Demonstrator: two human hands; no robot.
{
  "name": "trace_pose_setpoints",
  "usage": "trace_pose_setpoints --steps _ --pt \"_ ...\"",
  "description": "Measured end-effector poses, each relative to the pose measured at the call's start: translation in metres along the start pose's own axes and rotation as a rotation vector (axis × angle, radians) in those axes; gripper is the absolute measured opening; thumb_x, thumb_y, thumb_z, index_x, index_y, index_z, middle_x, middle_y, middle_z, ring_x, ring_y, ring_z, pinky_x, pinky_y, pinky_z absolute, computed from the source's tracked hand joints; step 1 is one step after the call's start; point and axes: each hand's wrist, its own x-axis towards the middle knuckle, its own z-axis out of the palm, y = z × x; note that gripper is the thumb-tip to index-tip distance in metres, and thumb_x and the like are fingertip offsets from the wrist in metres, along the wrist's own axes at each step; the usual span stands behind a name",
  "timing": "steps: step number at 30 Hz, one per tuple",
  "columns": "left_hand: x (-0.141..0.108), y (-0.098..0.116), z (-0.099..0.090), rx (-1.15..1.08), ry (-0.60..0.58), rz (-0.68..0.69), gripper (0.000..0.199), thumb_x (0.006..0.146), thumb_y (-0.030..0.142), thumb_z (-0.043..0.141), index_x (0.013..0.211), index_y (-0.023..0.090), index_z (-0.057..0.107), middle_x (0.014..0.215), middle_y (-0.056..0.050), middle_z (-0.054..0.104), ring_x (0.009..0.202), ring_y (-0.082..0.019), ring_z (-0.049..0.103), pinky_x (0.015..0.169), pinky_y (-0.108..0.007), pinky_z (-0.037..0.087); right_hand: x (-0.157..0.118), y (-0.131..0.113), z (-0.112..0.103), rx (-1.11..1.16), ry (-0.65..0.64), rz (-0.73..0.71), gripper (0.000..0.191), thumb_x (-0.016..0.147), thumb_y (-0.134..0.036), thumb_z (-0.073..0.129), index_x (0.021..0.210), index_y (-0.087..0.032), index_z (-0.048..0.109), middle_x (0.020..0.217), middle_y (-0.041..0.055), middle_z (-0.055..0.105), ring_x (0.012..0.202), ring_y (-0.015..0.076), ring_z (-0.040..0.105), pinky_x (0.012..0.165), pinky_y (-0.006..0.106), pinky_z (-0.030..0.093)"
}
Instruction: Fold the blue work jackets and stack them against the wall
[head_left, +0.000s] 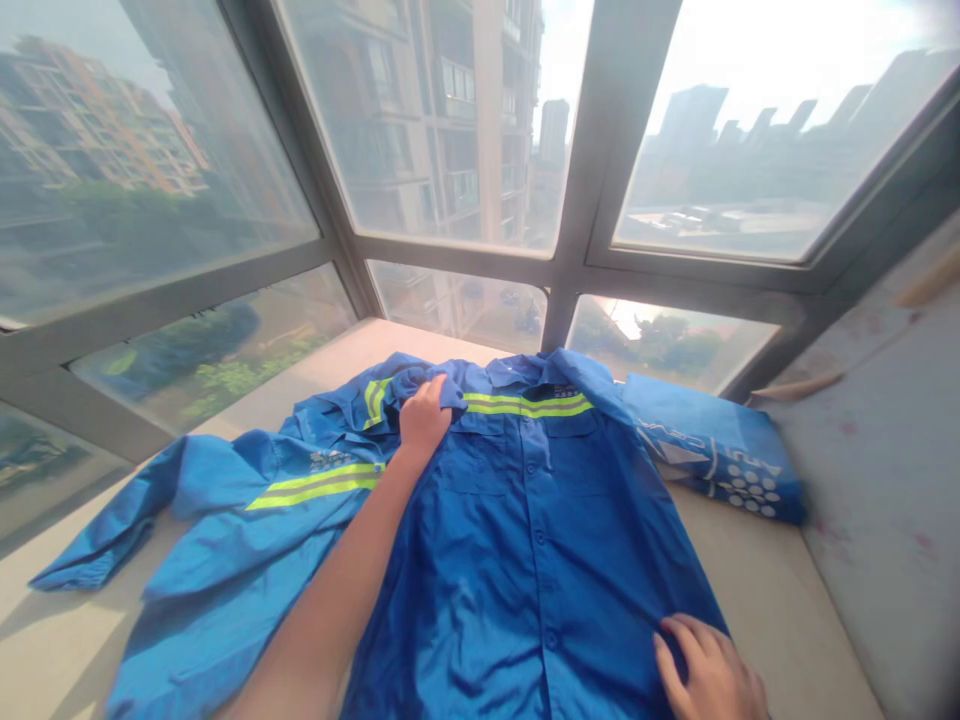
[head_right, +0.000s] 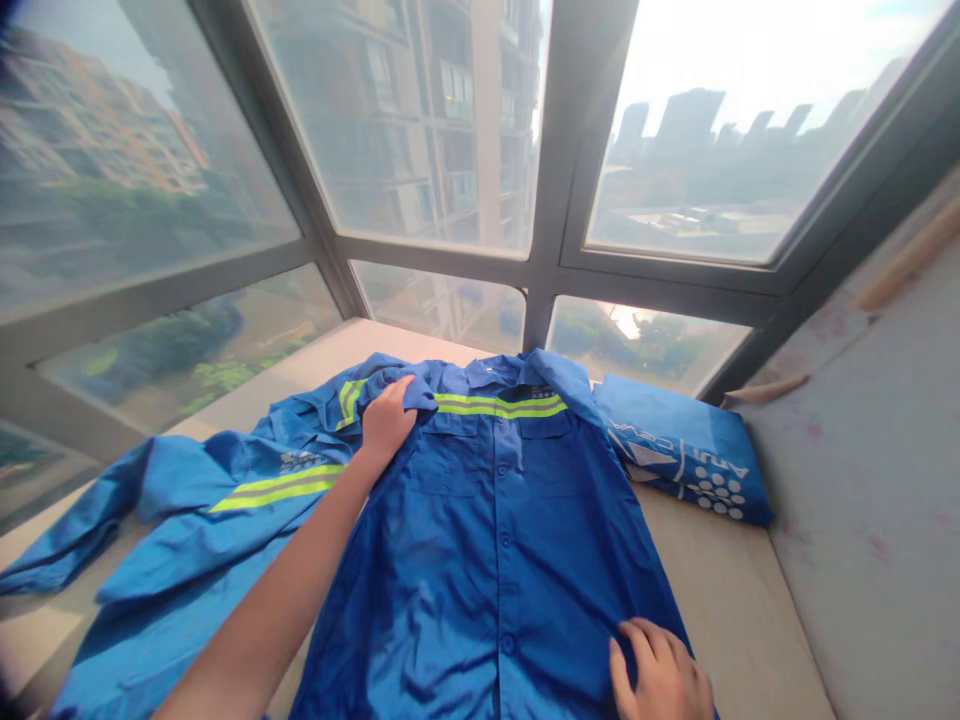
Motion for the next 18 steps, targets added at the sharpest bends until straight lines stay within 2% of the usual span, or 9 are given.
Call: trace_pose_setpoints --steps 2,4,6,8,9,10,14,16,18 --pt "-0.026 0.040 0.017 0.040 -0.154 0.291 0.062 0.083 0.014 0.062 0.143 0.020 0.049 0.120 -0.012 0.064 0.106 -0.026 0.063 0.095 -0.035 0.045 0.022 -0.022 0.001 0.064 -0.004 0.007 0.033 0.093 -0.048 0.049 0.106 -0.025 0.069 0.112 0.0110 0.070 0.104 0.0313 0.064 0.087 0.045 0.051" --pt "-0.058 0.072 0.039 0.000 -0.362 0.564 0.064 0.081 0.017 0.065 0.143 0.022 0.049 0.116 -0.012 0.065 0.103 -0.026 0.064 0.093 -0.034 0.047 0.048 -0.047 0.007 0.160 -0.021 -0.005 0.037 0.096 -0.048 0.047 0.116 -0.023 0.065 0.118 0.0114 0.067 0.110 0.0296 0.062 0.095 0.044 0.050" --pt "-0.086 0.091 0.059 -0.136 -0.561 0.801 0.059 0.080 0.024 0.069 0.138 0.024 0.055 0.118 -0.009 0.067 0.103 -0.024 0.065 0.090 -0.032 0.050 0.074 -0.070 0.016 0.234 -0.036 -0.006 0.040 0.098 -0.046 0.043 0.124 -0.021 0.059 0.122 0.0117 0.065 0.114 0.0276 0.060 0.099 0.042 0.049" --pt "-0.099 0.093 0.072 -0.293 -0.624 0.904 0.043 0.084 0.025 0.066 0.127 0.024 0.063 0.120 -0.006 0.069 0.105 -0.021 0.065 0.091 -0.029 0.051 0.098 -0.091 0.024 0.268 -0.042 -0.020 0.042 0.100 -0.043 0.041 0.131 -0.020 0.055 0.127 0.0125 0.063 0.118 0.0267 0.058 0.102 0.041 0.048" --pt "-0.098 0.088 0.074 -0.344 -0.599 0.889 0.036 0.087 0.024 0.062 0.122 0.023 0.065 0.120 -0.006 0.069 0.106 -0.020 0.065 0.093 -0.028 0.050 0.110 -0.101 0.028 0.273 -0.040 -0.038 0.043 0.100 -0.042 0.040 0.134 -0.019 0.054 0.129 0.0130 0.062 0.121 0.0267 0.057 0.103 0.041 0.048" --pt "-0.093 0.079 0.074 -0.353 -0.536 0.811 0.031 0.090 0.022 0.057 0.119 0.022 0.067 0.119 -0.005 0.070 0.107 -0.018 0.065 0.095 -0.028 0.050 0.121 -0.111 0.031 0.270 -0.034 -0.064 0.044 0.100 -0.040 0.040 0.137 -0.019 0.052 0.132 0.0134 0.060 0.124 0.0270 0.055 0.104 0.041 0.047" --pt "-0.038 0.027 0.063 -0.114 -0.234 0.294 0.035 0.096 0.015 0.039 0.119 0.019 0.065 0.118 -0.007 0.070 0.110 -0.018 0.064 0.100 -0.030 0.049 0.159 -0.152 0.044 0.224 -0.018 -0.267 0.051 0.098 -0.031 0.043 0.147 -0.021 0.045 0.154 0.0115 0.042 0.140 0.0299 0.038 0.112 0.046 0.038" --pt "-0.005 0.001 0.059 -0.016 -0.181 0.174 0.042 0.094 0.009 0.035 0.127 0.014 0.061 0.126 -0.013 0.065 0.119 -0.022 0.059 0.105 -0.037 0.046 0.171 -0.170 0.056 0.208 -0.062 -0.385 0.054 0.096 -0.029 0.046 0.150 -0.024 0.043 0.160 0.0075 0.034 0.146 0.0309 0.029 0.116 0.050 0.031" --pt "0.024 -0.018 0.060 0.049 -0.187 0.129 0.048 0.089 0.004 0.038 0.133 0.011 0.056 0.138 -0.019 0.056 0.128 -0.027 0.053 0.110 -0.042 0.042 0.177 -0.181 0.071 0.210 -0.126 -0.439 0.054 0.095 -0.030 0.049 0.149 -0.025 0.045 0.158 0.0060 0.037 0.147 0.0307 0.028 0.118 0.052 0.025"
